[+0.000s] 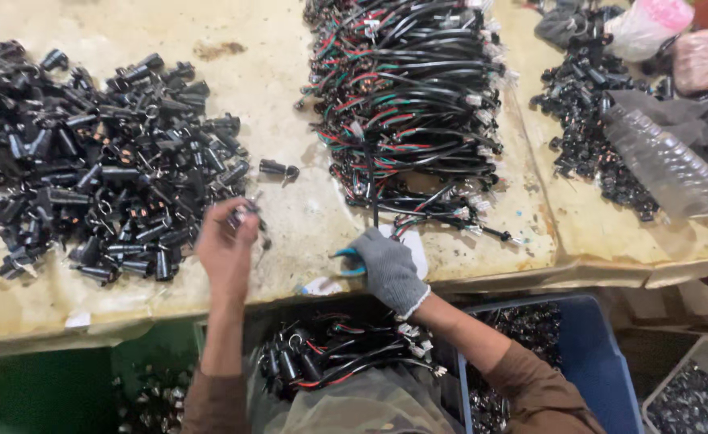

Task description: The person sits at a factory workbench and uses pliers to strip insulation from the ends of black wires attached to connectors. They pick up each wired connector from a pile, grip the wire with the pliers, pull off the insulation, and place the finished piece back on the table, repeating the cycle.

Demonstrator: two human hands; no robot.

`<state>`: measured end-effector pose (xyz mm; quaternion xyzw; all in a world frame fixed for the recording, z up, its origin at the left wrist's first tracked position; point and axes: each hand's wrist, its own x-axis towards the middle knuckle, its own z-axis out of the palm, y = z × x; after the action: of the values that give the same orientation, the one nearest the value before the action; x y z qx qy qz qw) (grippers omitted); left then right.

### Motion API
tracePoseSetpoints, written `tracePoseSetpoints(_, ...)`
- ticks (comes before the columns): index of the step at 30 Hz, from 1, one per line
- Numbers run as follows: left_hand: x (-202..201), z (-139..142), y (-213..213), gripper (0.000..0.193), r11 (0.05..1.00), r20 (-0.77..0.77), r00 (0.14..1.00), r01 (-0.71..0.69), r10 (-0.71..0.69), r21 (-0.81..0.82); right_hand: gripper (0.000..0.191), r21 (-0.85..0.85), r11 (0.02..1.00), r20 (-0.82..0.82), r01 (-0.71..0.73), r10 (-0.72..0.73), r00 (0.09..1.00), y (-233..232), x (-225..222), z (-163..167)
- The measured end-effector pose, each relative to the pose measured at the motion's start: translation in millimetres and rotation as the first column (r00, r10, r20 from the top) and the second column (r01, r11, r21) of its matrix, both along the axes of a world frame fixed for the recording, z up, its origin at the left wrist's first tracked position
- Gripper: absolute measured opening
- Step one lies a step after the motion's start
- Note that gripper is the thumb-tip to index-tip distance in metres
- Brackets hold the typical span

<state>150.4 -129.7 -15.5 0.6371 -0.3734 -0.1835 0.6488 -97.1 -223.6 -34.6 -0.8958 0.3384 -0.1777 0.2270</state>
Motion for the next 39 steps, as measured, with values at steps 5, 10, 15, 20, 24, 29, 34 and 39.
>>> tracePoseSetpoints(5, -58, -23, 41, 0.035, 0.7, -0.678, 0.184, 0.273, -0.712, -0.66, 0.021, 0.084, 0.994, 0.179, -0.072, 0.056, 0.982, -2, -4, 57)
tracePoseSetpoints(10, -82, -30, 73, 0.024, 0.835, -0.086, 0.848, 0.53, -0.523, 0.151, 0.015, 0.2, 0.87, 0.681, -0.451, 0.208, 0.702, 23, -28, 124)
tracePoseSetpoints(15, -89, -14, 76, 0.024, 0.656, 0.048, 0.655, 0.751, -0.754, 0.075, 0.029, 0.295, 0.7, 0.336, -0.651, 0.562, 0.756, 30, -14, 132)
tracePoseSetpoints(20, -78, 1, 70, 0.016, 0.7, 0.092, 0.695, 0.7, -0.713, 0.139, 0.021, 0.301, 0.817, 0.453, -0.492, 0.331, 0.828, 52, 2, 116)
tracePoseSetpoints(24, -83, 11, 73, 0.019, 0.825, 0.216, 0.797, 0.53, -0.564, 0.199, 0.02, 0.239, 0.916, 0.529, -0.323, 0.156, 0.834, 74, -9, 87)
tracePoseSetpoints(29, -111, 16, 90, 0.023, 0.869, 0.508, 0.73, 0.487, -0.458, 0.084, 0.03, 0.518, 0.383, 0.85, -0.765, -0.328, 0.411, 95, -34, 59)
tracePoseSetpoints(34, -125, 8, 109, 0.031, 0.778, 0.375, 0.713, 0.627, -0.592, 0.038, 0.053, 0.513, 0.202, 0.831, -0.834, -0.362, 0.423, 105, -43, 69)
tracePoseSetpoints(39, -140, 11, 108, 0.02, 0.767, 0.141, 0.76, 0.641, -0.634, -0.011, 0.053, 0.571, 0.159, 0.815, -0.805, -0.23, 0.532, 103, -38, 88)
